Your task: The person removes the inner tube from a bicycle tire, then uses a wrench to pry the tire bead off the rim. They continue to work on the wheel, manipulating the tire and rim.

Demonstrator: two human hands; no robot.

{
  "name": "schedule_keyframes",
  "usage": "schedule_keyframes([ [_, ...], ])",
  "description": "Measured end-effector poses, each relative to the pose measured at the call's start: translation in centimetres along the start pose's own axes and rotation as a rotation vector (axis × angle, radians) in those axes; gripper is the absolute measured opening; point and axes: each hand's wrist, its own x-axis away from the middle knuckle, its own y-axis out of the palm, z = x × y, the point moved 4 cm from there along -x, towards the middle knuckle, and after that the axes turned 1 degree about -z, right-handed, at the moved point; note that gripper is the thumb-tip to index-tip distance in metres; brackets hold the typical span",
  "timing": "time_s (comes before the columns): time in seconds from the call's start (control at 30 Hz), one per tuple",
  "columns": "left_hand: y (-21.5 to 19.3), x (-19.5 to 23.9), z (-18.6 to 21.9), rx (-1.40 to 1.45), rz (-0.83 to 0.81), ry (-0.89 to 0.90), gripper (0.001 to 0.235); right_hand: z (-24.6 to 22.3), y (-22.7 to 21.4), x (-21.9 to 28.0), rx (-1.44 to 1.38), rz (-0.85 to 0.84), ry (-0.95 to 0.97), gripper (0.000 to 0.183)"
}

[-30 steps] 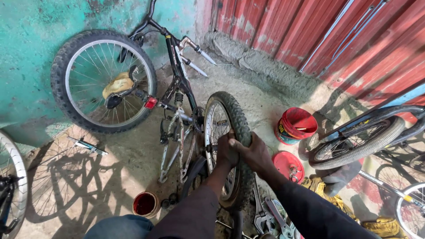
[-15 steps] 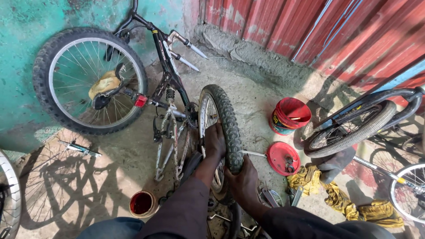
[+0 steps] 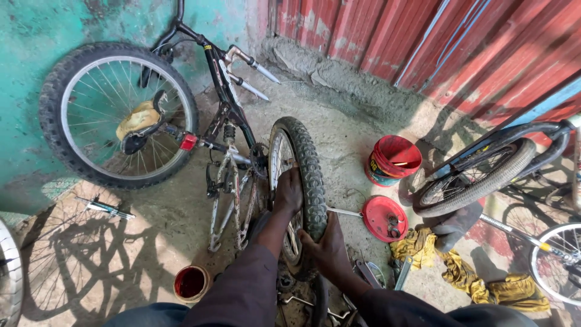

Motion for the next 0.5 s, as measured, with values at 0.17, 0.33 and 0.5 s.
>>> schedule_keyframes([
  [0.17,-1.3,-0.1,0.3,0.098,-0.097,-0.124,0.063,0.8,0.0,-1.5,-0.170,-0.215,0.006,0.065],
  [0.33,-2.3,1.2,2.5,0.112,-0.218,-0.188,0.067,3.8,1.5,-1.6,-0.426,-0.332,0.159,0.048],
  [0.5,-1.4,0.6,-2.5,-0.038,-0.277,-0.320,0.107,2.4,1.2,-1.5,-0.292,-0.403,0.260,0.117],
])
